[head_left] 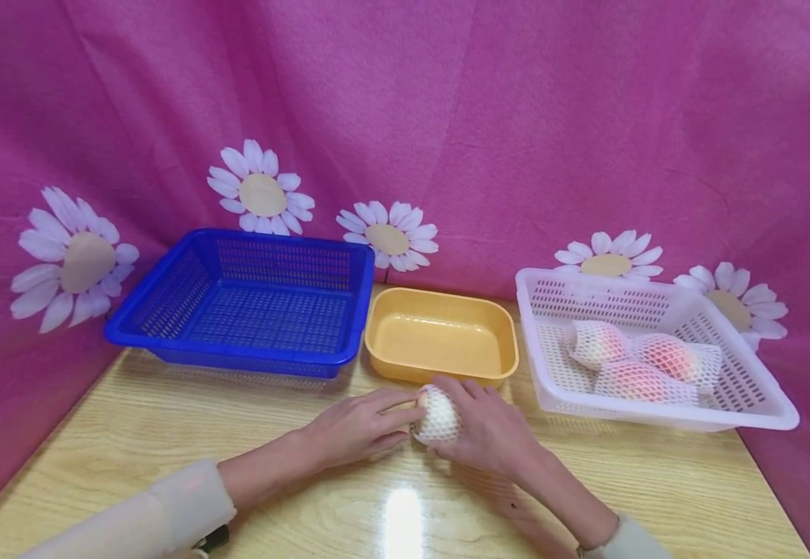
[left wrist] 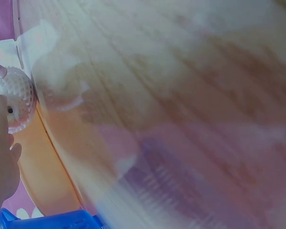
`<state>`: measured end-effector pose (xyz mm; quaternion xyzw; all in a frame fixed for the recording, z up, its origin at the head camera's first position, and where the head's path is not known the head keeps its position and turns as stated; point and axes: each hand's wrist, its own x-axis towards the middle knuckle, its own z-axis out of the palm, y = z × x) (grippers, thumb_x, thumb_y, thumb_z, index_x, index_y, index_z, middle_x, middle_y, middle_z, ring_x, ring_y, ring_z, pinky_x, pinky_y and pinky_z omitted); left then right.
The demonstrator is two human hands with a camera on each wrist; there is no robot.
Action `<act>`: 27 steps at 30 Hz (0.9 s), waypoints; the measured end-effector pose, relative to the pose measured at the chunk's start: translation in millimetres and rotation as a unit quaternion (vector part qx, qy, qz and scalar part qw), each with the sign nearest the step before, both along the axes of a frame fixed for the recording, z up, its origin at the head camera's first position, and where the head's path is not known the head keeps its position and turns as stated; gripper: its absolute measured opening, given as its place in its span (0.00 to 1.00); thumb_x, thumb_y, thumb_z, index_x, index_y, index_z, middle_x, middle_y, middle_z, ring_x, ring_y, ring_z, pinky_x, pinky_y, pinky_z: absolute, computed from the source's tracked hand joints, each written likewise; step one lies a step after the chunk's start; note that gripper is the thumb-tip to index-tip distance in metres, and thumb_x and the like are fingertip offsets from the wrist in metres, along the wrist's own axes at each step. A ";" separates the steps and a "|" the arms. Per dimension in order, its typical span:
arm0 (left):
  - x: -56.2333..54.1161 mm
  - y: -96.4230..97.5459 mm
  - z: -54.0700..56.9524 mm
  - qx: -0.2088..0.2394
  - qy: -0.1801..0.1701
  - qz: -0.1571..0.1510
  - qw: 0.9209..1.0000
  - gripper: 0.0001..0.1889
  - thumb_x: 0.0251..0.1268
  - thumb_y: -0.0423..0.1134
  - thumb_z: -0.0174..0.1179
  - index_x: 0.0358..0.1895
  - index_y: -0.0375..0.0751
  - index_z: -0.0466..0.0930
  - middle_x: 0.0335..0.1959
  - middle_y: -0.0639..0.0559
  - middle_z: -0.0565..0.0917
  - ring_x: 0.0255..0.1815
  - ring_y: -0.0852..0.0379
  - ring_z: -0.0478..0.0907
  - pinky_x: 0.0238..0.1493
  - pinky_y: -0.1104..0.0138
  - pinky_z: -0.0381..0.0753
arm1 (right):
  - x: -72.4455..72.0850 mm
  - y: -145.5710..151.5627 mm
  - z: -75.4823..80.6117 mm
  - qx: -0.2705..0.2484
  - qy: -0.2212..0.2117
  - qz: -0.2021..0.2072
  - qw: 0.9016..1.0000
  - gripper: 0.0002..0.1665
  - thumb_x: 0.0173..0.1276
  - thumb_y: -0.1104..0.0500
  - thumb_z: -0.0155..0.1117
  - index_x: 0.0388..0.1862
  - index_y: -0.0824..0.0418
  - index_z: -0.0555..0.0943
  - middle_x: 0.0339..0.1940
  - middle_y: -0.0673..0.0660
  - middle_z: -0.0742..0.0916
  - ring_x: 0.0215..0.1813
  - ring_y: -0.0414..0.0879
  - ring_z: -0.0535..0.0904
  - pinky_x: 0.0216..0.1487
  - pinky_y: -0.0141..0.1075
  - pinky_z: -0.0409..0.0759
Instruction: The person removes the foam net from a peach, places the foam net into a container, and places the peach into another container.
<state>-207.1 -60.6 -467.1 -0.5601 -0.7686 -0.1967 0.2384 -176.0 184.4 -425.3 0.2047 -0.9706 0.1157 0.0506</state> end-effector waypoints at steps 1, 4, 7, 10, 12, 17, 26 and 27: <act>-0.1 -0.4 0.0 0.001 0.000 -0.001 1.000 0.23 0.61 0.38 0.70 0.61 0.44 0.80 0.62 0.45 0.79 0.63 0.51 0.75 0.64 0.67 0.71 | 0.1 0.3 -0.2 0.003 0.001 -0.001 1.000 0.54 0.43 0.34 0.81 0.69 0.42 0.69 0.55 0.53 0.81 0.48 0.55 0.80 0.30 0.48 0.81; -0.5 -1.7 -0.6 0.004 -0.002 -0.003 1.000 0.23 0.61 0.37 0.70 0.61 0.43 0.80 0.62 0.45 0.79 0.62 0.49 0.76 0.64 0.66 0.72 | -0.2 1.0 -0.3 0.003 0.006 -0.001 1.000 0.55 0.42 0.33 0.81 0.70 0.41 0.68 0.56 0.52 0.81 0.49 0.55 0.79 0.29 0.48 0.81; -0.1 -2.7 -1.3 0.000 -0.004 0.001 1.000 0.24 0.61 0.38 0.70 0.61 0.43 0.80 0.62 0.45 0.79 0.62 0.50 0.76 0.63 0.65 0.73 | -0.8 2.2 -0.1 0.001 0.006 0.001 1.000 0.55 0.43 0.33 0.81 0.71 0.41 0.68 0.59 0.52 0.80 0.52 0.56 0.78 0.30 0.50 0.82; 0.7 -3.5 -1.8 -0.007 -0.006 0.006 1.000 0.24 0.61 0.39 0.70 0.62 0.43 0.80 0.63 0.45 0.78 0.63 0.51 0.75 0.62 0.65 0.74 | -1.9 4.4 -0.4 0.000 0.002 0.003 1.000 0.56 0.45 0.33 0.80 0.72 0.42 0.68 0.62 0.52 0.79 0.56 0.57 0.77 0.31 0.52 0.82; 1.2 -3.6 -2.1 -0.010 -0.008 0.009 1.000 0.25 0.62 0.39 0.70 0.63 0.44 0.79 0.63 0.46 0.78 0.64 0.51 0.75 0.61 0.65 0.75 | -2.4 5.9 -0.4 0.001 0.001 0.004 1.000 0.55 0.45 0.33 0.79 0.73 0.43 0.68 0.63 0.52 0.79 0.58 0.57 0.76 0.30 0.52 0.82; 1.8 -3.9 -1.0 -0.012 -0.014 0.011 1.000 0.25 0.62 0.39 0.70 0.63 0.44 0.79 0.62 0.46 0.79 0.63 0.52 0.75 0.61 0.64 0.75 | -1.8 10.2 -0.4 -0.001 0.006 0.005 1.000 0.55 0.46 0.33 0.79 0.73 0.44 0.68 0.62 0.52 0.80 0.56 0.57 0.78 0.30 0.49 0.81; 4.8 -8.2 3.1 -0.015 -0.006 0.022 1.000 0.23 0.61 0.39 0.71 0.61 0.43 0.81 0.60 0.44 0.80 0.61 0.50 0.77 0.59 0.64 0.77 | 2.5 19.6 1.1 -0.017 0.010 -0.002 1.000 0.55 0.46 0.36 0.81 0.73 0.44 0.68 0.61 0.53 0.81 0.55 0.58 0.79 0.35 0.52 0.82; 5.2 -8.8 3.3 -0.015 -0.010 0.024 1.000 0.23 0.61 0.39 0.70 0.60 0.43 0.81 0.60 0.44 0.81 0.61 0.50 0.77 0.59 0.64 0.77 | 3.0 20.7 1.5 -0.020 0.010 -0.002 1.000 0.56 0.46 0.37 0.81 0.74 0.44 0.67 0.61 0.54 0.81 0.55 0.58 0.79 0.37 0.53 0.82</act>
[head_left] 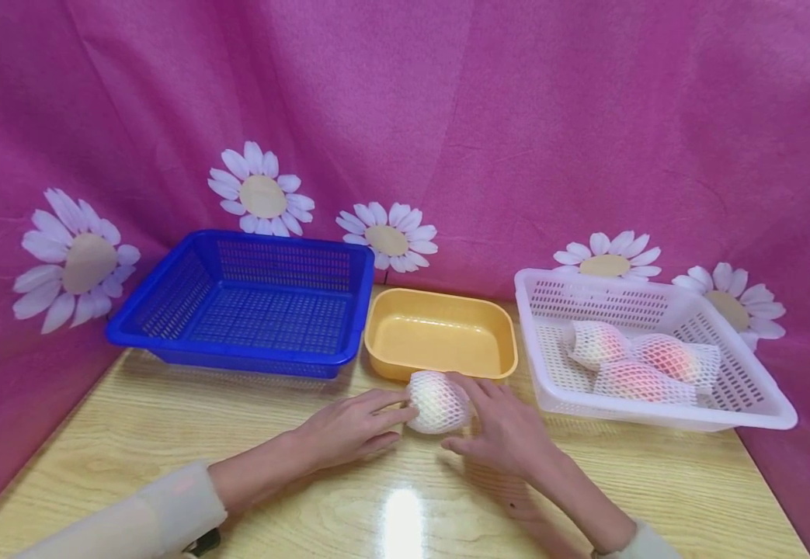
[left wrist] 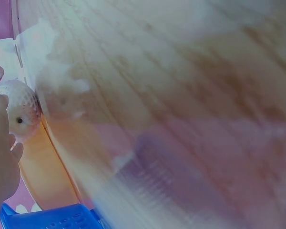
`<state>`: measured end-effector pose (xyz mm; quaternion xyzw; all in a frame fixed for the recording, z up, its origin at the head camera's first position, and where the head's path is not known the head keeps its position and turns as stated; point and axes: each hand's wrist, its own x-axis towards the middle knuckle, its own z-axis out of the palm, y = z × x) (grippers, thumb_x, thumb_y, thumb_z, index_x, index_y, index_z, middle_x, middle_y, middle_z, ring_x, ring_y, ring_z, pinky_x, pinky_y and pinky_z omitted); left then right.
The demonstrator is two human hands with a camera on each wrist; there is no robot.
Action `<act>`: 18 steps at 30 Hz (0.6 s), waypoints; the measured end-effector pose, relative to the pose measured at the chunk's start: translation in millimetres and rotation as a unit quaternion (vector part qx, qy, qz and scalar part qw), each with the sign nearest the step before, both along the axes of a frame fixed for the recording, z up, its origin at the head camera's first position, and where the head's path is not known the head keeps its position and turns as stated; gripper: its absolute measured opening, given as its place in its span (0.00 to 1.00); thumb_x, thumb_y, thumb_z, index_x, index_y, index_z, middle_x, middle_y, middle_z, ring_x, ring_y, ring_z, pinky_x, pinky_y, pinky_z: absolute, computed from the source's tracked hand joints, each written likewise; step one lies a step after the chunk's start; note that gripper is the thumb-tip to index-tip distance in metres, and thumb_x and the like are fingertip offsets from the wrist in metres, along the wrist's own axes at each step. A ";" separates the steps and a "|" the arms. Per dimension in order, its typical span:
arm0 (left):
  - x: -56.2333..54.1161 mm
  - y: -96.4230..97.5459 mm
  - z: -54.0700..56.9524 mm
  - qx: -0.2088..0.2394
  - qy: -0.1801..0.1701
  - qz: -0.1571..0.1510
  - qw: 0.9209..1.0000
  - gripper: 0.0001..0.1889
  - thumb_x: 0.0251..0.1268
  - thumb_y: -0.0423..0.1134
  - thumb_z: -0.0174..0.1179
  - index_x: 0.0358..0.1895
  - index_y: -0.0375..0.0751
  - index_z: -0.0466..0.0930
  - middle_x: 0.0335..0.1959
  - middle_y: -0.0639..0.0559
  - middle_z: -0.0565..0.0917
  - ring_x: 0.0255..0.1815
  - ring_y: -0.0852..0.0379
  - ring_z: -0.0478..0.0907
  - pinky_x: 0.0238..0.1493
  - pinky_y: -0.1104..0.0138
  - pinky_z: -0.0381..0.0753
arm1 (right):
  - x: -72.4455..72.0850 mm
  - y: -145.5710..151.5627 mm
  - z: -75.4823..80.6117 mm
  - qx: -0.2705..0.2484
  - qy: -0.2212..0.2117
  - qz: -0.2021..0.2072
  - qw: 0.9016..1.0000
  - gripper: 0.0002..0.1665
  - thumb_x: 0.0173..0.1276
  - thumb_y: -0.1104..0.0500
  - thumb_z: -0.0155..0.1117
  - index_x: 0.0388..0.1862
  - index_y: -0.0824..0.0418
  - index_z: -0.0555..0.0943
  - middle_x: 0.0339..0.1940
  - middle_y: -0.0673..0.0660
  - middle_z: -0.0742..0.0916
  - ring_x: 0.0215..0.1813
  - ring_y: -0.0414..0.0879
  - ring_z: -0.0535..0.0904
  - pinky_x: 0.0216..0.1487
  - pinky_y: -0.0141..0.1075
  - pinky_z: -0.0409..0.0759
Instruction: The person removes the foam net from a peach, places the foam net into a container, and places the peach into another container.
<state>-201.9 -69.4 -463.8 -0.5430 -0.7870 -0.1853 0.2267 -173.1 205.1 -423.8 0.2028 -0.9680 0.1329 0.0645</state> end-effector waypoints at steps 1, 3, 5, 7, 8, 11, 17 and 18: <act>0.2 -0.5 -0.1 0.000 -0.002 0.002 1.000 0.23 0.61 0.39 0.70 0.60 0.43 0.82 0.60 0.44 0.81 0.61 0.50 0.77 0.58 0.64 0.78 | 0.4 1.0 0.4 -0.004 0.000 0.001 1.000 0.56 0.46 0.37 0.82 0.74 0.44 0.67 0.61 0.55 0.81 0.55 0.58 0.79 0.39 0.53 0.82; 0.8 -1.7 -0.8 0.000 -0.010 0.005 1.000 0.22 0.62 0.39 0.70 0.60 0.43 0.82 0.60 0.45 0.81 0.61 0.51 0.77 0.59 0.64 0.78 | 0.5 3.1 0.1 -0.009 0.005 0.006 1.000 0.57 0.46 0.37 0.82 0.74 0.45 0.68 0.60 0.56 0.82 0.55 0.58 0.79 0.41 0.53 0.82; 1.4 -2.9 -1.4 -0.001 -0.008 0.006 1.000 0.22 0.62 0.39 0.70 0.61 0.43 0.81 0.60 0.44 0.80 0.61 0.51 0.77 0.59 0.63 0.78 | 0.8 5.0 -0.3 -0.014 0.010 0.012 1.000 0.57 0.46 0.38 0.82 0.74 0.47 0.68 0.59 0.56 0.82 0.53 0.58 0.79 0.43 0.52 0.82; 1.3 -4.3 -2.4 0.001 -0.005 0.004 1.000 0.23 0.62 0.39 0.70 0.61 0.43 0.81 0.61 0.44 0.80 0.61 0.50 0.77 0.59 0.63 0.77 | 1.0 7.0 -0.5 -0.014 0.015 0.014 1.000 0.56 0.46 0.37 0.82 0.74 0.47 0.68 0.59 0.57 0.82 0.52 0.59 0.80 0.41 0.51 0.82; 1.5 -5.0 -2.6 0.002 -0.003 0.003 1.000 0.23 0.62 0.39 0.70 0.61 0.42 0.81 0.61 0.44 0.80 0.61 0.50 0.77 0.60 0.62 0.77 | 1.2 8.2 -0.6 -0.015 0.018 0.015 1.000 0.56 0.46 0.37 0.82 0.74 0.48 0.68 0.59 0.57 0.82 0.51 0.59 0.80 0.40 0.51 0.82; 1.2 -7.1 -4.0 0.006 -0.007 -0.002 1.000 0.24 0.61 0.39 0.71 0.62 0.42 0.80 0.62 0.43 0.79 0.62 0.50 0.77 0.60 0.62 0.77 | 2.9 11.7 0.6 -0.017 0.017 0.013 1.000 0.55 0.47 0.37 0.81 0.74 0.47 0.68 0.59 0.57 0.82 0.52 0.59 0.80 0.37 0.51 0.82; 1.0 -11.8 -5.2 0.012 -0.020 -0.001 1.000 0.26 0.59 0.38 0.73 0.62 0.42 0.80 0.61 0.42 0.80 0.61 0.49 0.77 0.61 0.60 0.76 | 7.1 18.3 2.8 -0.018 0.009 0.002 1.000 0.52 0.50 0.37 0.80 0.73 0.47 0.69 0.59 0.56 0.82 0.54 0.57 0.79 0.32 0.48 0.81; 0.9 -12.7 -5.2 0.013 -0.020 0.000 1.000 0.27 0.58 0.38 0.73 0.62 0.41 0.80 0.60 0.42 0.80 0.61 0.49 0.77 0.61 0.60 0.76 | 7.4 19.2 2.8 -0.017 0.010 0.000 1.000 0.52 0.50 0.37 0.79 0.72 0.47 0.69 0.58 0.55 0.82 0.53 0.57 0.79 0.31 0.47 0.81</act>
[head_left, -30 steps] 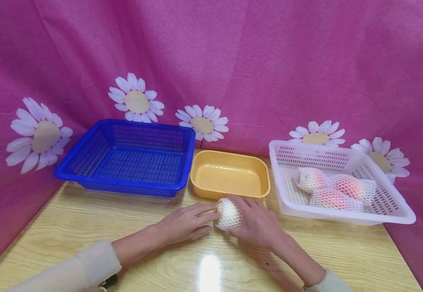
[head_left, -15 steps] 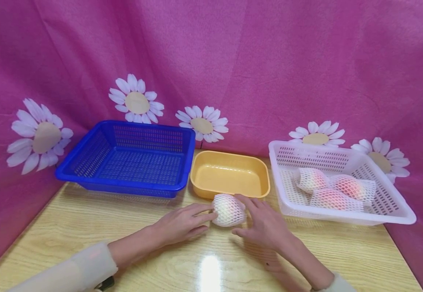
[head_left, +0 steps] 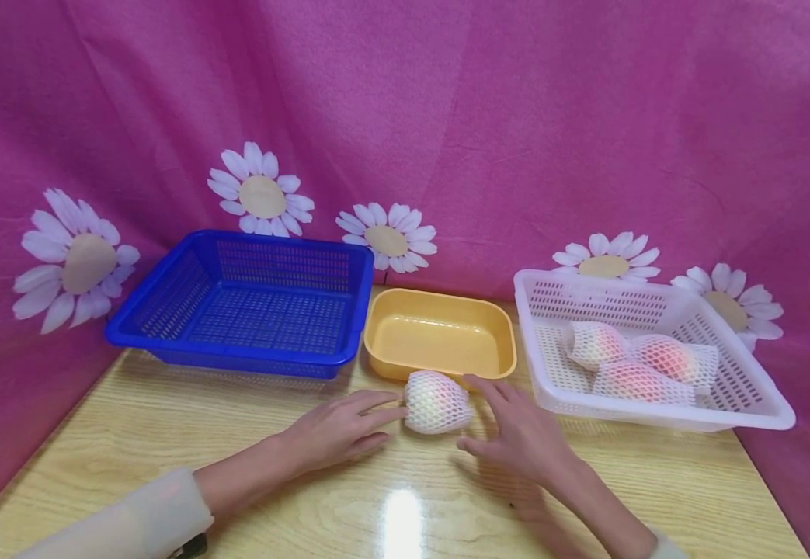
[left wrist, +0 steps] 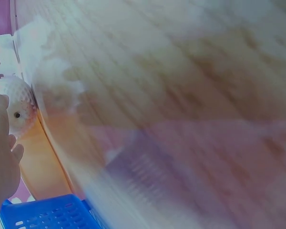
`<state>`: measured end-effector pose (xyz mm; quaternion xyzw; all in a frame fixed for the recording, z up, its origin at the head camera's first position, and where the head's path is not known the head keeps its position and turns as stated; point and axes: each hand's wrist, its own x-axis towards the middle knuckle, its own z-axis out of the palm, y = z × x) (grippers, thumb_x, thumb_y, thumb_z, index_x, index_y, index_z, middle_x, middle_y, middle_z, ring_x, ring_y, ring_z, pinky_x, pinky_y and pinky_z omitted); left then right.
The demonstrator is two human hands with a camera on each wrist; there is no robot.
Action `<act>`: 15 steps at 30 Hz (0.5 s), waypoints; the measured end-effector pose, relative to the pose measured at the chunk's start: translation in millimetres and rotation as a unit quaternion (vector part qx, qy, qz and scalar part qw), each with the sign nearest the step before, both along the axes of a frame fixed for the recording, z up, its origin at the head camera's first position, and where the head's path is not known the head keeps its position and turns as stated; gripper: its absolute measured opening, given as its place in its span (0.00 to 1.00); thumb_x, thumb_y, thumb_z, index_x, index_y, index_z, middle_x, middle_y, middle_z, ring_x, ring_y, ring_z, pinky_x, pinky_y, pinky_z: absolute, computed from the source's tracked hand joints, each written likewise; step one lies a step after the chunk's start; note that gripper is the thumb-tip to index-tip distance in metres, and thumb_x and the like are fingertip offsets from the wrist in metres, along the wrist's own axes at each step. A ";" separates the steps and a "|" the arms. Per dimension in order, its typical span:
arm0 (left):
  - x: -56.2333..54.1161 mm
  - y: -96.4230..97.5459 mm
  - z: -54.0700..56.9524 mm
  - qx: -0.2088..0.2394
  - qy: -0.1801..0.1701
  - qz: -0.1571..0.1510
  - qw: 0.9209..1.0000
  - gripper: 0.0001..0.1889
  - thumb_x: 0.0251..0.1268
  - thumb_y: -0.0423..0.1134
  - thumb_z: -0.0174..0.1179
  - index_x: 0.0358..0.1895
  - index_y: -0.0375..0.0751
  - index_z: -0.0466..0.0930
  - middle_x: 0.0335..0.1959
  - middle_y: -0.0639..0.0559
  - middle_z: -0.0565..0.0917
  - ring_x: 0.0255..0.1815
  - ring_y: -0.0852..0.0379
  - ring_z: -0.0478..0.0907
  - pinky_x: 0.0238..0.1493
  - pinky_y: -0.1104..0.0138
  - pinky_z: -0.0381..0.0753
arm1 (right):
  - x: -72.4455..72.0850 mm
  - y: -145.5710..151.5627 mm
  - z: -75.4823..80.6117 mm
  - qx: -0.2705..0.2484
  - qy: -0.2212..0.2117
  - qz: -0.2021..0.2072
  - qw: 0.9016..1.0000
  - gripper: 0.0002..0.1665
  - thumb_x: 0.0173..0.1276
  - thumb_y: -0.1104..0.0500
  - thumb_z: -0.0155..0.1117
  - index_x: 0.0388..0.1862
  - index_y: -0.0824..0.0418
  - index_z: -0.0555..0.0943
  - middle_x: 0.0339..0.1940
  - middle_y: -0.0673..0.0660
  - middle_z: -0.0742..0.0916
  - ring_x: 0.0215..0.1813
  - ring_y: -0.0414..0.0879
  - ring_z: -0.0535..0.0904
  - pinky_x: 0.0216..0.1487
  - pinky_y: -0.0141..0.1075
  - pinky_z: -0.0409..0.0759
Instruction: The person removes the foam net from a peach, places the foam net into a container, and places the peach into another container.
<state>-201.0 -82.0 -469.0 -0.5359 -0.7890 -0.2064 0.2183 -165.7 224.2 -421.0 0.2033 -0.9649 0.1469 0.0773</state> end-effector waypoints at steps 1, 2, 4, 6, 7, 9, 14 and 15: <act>0.1 -1.0 -0.1 0.002 -0.003 0.000 1.000 0.27 0.58 0.38 0.73 0.62 0.41 0.80 0.60 0.41 0.81 0.60 0.48 0.78 0.61 0.59 0.76 | 0.4 0.8 -0.1 -0.001 0.001 -0.001 1.000 0.51 0.50 0.37 0.79 0.72 0.47 0.70 0.58 0.55 0.82 0.53 0.56 0.79 0.30 0.47 0.80; 0.1 -2.0 0.1 0.002 -0.002 0.001 1.000 0.27 0.58 0.38 0.73 0.62 0.41 0.80 0.59 0.41 0.81 0.60 0.48 0.78 0.61 0.59 0.76 | 0.8 1.8 -0.3 -0.003 0.003 0.000 1.000 0.51 0.50 0.37 0.79 0.72 0.48 0.70 0.58 0.55 0.82 0.53 0.56 0.79 0.30 0.47 0.80; 0.3 -4.1 0.6 0.000 0.001 0.003 1.000 0.27 0.57 0.38 0.73 0.61 0.40 0.80 0.58 0.40 0.81 0.59 0.48 0.78 0.61 0.59 0.77 | 1.3 3.7 -1.4 -0.006 0.010 0.000 1.000 0.50 0.50 0.38 0.80 0.71 0.48 0.71 0.58 0.54 0.83 0.53 0.57 0.79 0.32 0.48 0.81; 0.5 -6.3 1.3 -0.001 -0.005 0.006 1.000 0.26 0.58 0.38 0.73 0.61 0.40 0.81 0.58 0.40 0.81 0.59 0.47 0.78 0.60 0.59 0.77 | 1.8 5.8 -2.8 -0.008 0.018 0.000 1.000 0.49 0.49 0.38 0.80 0.70 0.49 0.72 0.57 0.54 0.83 0.53 0.56 0.80 0.34 0.50 0.81; 0.7 -7.3 1.8 -0.001 -0.006 0.009 1.000 0.26 0.58 0.38 0.73 0.61 0.40 0.81 0.58 0.40 0.81 0.59 0.47 0.78 0.60 0.58 0.77 | 2.1 6.9 -3.4 -0.010 0.020 -0.001 1.000 0.49 0.49 0.38 0.81 0.69 0.49 0.73 0.56 0.54 0.83 0.53 0.56 0.80 0.35 0.51 0.81; 1.0 -9.8 2.6 -0.004 -0.010 0.016 1.000 0.26 0.58 0.38 0.73 0.61 0.40 0.80 0.58 0.40 0.81 0.59 0.47 0.78 0.59 0.58 0.78 | 2.5 9.0 -4.7 -0.007 0.024 -0.002 1.000 0.49 0.49 0.38 0.81 0.69 0.48 0.73 0.55 0.53 0.83 0.52 0.56 0.80 0.34 0.52 0.82; 1.9 -16.2 3.2 -0.008 -0.014 0.029 0.999 0.25 0.60 0.38 0.71 0.62 0.41 0.80 0.59 0.40 0.80 0.59 0.47 0.78 0.58 0.56 0.79 | 4.7 13.7 -6.3 0.006 0.018 -0.005 1.000 0.46 0.50 0.37 0.79 0.67 0.49 0.75 0.54 0.55 0.82 0.50 0.57 0.80 0.33 0.50 0.81; 1.9 -17.2 3.3 -0.008 -0.016 0.030 0.999 0.25 0.60 0.38 0.71 0.62 0.41 0.80 0.59 0.40 0.80 0.59 0.47 0.78 0.58 0.56 0.79 | 5.6 14.7 -6.4 0.008 0.015 -0.007 1.000 0.46 0.50 0.37 0.79 0.67 0.49 0.75 0.55 0.55 0.82 0.50 0.57 0.80 0.34 0.51 0.81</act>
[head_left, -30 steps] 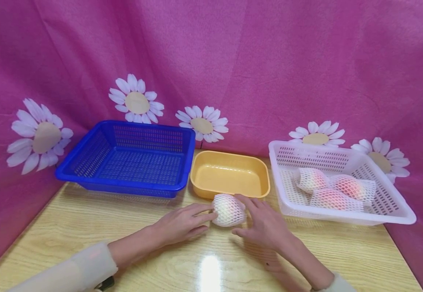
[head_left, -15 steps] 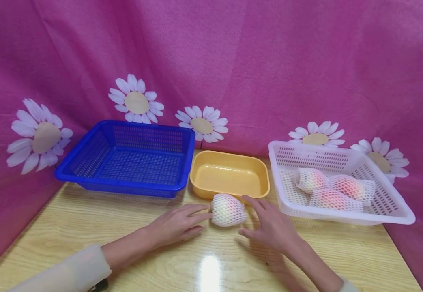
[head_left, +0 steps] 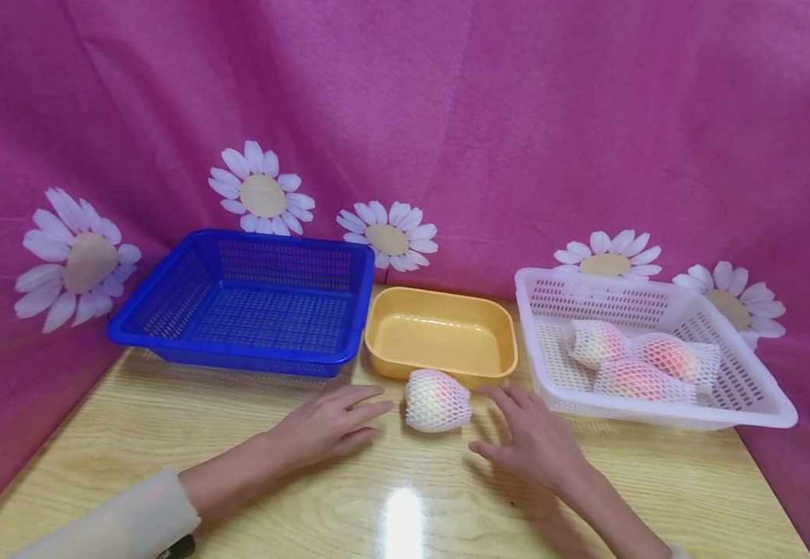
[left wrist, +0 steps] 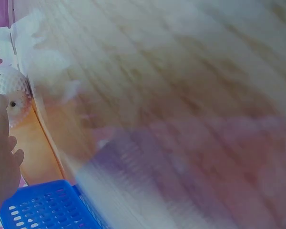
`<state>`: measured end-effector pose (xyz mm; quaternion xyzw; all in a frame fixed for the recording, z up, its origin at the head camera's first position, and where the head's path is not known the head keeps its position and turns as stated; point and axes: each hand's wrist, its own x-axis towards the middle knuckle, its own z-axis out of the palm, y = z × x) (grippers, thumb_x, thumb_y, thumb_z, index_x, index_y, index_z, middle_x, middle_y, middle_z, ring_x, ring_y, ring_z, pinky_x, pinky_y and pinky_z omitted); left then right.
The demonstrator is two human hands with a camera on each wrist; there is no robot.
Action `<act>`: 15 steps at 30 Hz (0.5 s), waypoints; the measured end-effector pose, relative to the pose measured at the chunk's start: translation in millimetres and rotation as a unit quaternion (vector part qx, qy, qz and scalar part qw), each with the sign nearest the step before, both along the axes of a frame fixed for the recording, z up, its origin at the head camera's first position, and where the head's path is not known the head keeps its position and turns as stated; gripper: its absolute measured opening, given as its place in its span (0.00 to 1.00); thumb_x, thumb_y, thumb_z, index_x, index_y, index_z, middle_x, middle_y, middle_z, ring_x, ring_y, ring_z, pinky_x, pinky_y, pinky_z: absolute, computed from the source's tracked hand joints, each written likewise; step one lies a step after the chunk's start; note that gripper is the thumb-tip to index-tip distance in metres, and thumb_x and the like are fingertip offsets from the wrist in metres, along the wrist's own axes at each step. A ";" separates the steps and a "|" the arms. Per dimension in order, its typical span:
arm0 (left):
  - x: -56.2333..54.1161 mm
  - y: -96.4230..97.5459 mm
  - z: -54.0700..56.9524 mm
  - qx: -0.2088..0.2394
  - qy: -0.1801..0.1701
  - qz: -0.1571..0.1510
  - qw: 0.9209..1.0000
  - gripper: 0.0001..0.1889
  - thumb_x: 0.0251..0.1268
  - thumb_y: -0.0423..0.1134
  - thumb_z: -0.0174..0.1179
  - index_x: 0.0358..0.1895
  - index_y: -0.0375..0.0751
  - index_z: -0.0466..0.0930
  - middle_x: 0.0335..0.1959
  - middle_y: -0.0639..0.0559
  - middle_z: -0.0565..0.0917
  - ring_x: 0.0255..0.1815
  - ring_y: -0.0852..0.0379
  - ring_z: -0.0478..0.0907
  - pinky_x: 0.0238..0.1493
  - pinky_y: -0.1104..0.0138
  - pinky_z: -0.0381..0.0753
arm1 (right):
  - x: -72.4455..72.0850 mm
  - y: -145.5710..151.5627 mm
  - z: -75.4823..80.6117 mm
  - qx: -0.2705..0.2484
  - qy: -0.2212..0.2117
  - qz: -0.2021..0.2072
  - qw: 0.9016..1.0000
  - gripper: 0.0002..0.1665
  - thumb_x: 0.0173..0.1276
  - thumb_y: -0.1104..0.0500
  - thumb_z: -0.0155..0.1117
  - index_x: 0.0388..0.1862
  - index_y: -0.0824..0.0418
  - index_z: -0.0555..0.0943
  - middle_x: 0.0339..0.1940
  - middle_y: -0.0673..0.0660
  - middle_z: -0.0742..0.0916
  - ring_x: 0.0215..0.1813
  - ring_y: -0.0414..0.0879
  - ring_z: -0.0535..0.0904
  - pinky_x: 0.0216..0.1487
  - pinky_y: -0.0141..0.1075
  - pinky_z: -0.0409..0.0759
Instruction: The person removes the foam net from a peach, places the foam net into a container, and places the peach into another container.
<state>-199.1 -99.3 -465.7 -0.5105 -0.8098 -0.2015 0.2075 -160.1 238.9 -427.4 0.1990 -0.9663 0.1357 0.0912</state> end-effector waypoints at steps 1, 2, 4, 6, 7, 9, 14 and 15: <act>0.1 -1.1 0.0 0.000 -0.001 0.002 1.000 0.25 0.60 0.38 0.71 0.62 0.41 0.80 0.59 0.40 0.80 0.59 0.47 0.78 0.58 0.56 0.79 | 0.6 1.1 -0.2 0.003 -0.002 -0.002 1.000 0.46 0.50 0.37 0.79 0.66 0.50 0.75 0.56 0.56 0.82 0.50 0.57 0.79 0.33 0.50 0.81; 0.1 -2.2 0.0 -0.001 -0.001 0.004 1.000 0.26 0.60 0.39 0.71 0.62 0.41 0.80 0.59 0.40 0.80 0.59 0.46 0.78 0.58 0.55 0.79 | 1.1 2.2 -0.4 0.004 -0.005 -0.004 1.000 0.45 0.51 0.37 0.78 0.66 0.51 0.75 0.58 0.57 0.82 0.51 0.58 0.79 0.33 0.51 0.82; 0.0 -4.5 -0.4 -0.002 0.000 0.008 1.000 0.26 0.60 0.39 0.71 0.62 0.41 0.80 0.60 0.40 0.80 0.59 0.46 0.78 0.57 0.55 0.79 | 2.1 4.4 -0.9 0.007 -0.006 -0.006 1.000 0.45 0.51 0.37 0.78 0.66 0.51 0.76 0.60 0.58 0.82 0.52 0.59 0.79 0.34 0.52 0.82; 0.3 -6.9 -1.0 -0.004 0.000 0.011 1.000 0.26 0.60 0.39 0.71 0.62 0.41 0.80 0.60 0.40 0.80 0.60 0.46 0.78 0.58 0.55 0.79 | 3.0 6.5 -1.4 0.011 -0.003 -0.008 1.000 0.44 0.51 0.37 0.78 0.65 0.52 0.76 0.60 0.58 0.82 0.51 0.60 0.79 0.35 0.53 0.82; 0.1 -8.0 -1.1 -0.005 0.001 0.012 1.000 0.26 0.59 0.39 0.71 0.62 0.41 0.80 0.60 0.40 0.80 0.60 0.46 0.78 0.58 0.55 0.79 | 3.4 7.7 -1.2 0.012 -0.001 -0.009 1.000 0.44 0.51 0.37 0.78 0.65 0.52 0.76 0.60 0.58 0.82 0.51 0.60 0.79 0.34 0.53 0.82; 0.0 -10.4 -1.5 -0.008 0.001 0.015 1.000 0.26 0.59 0.39 0.71 0.62 0.41 0.80 0.60 0.40 0.80 0.60 0.46 0.77 0.58 0.54 0.79 | 4.1 9.9 -1.3 0.013 0.001 -0.011 1.000 0.44 0.51 0.37 0.78 0.64 0.51 0.77 0.59 0.58 0.82 0.49 0.60 0.79 0.33 0.53 0.82; 1.1 -17.5 -2.4 -0.014 -0.010 0.026 1.000 0.26 0.60 0.38 0.71 0.62 0.40 0.79 0.61 0.39 0.79 0.61 0.45 0.77 0.59 0.51 0.78 | 5.3 15.8 -1.5 0.016 -0.004 -0.020 1.000 0.44 0.52 0.37 0.78 0.65 0.52 0.77 0.61 0.60 0.81 0.50 0.63 0.79 0.32 0.54 0.82; 1.5 -19.2 -2.7 -0.014 -0.012 0.029 0.999 0.26 0.60 0.38 0.71 0.62 0.40 0.79 0.61 0.39 0.79 0.61 0.45 0.77 0.59 0.50 0.77 | 5.5 16.9 -1.6 0.017 -0.006 -0.023 1.000 0.44 0.52 0.36 0.78 0.65 0.52 0.76 0.61 0.60 0.81 0.51 0.63 0.79 0.32 0.55 0.82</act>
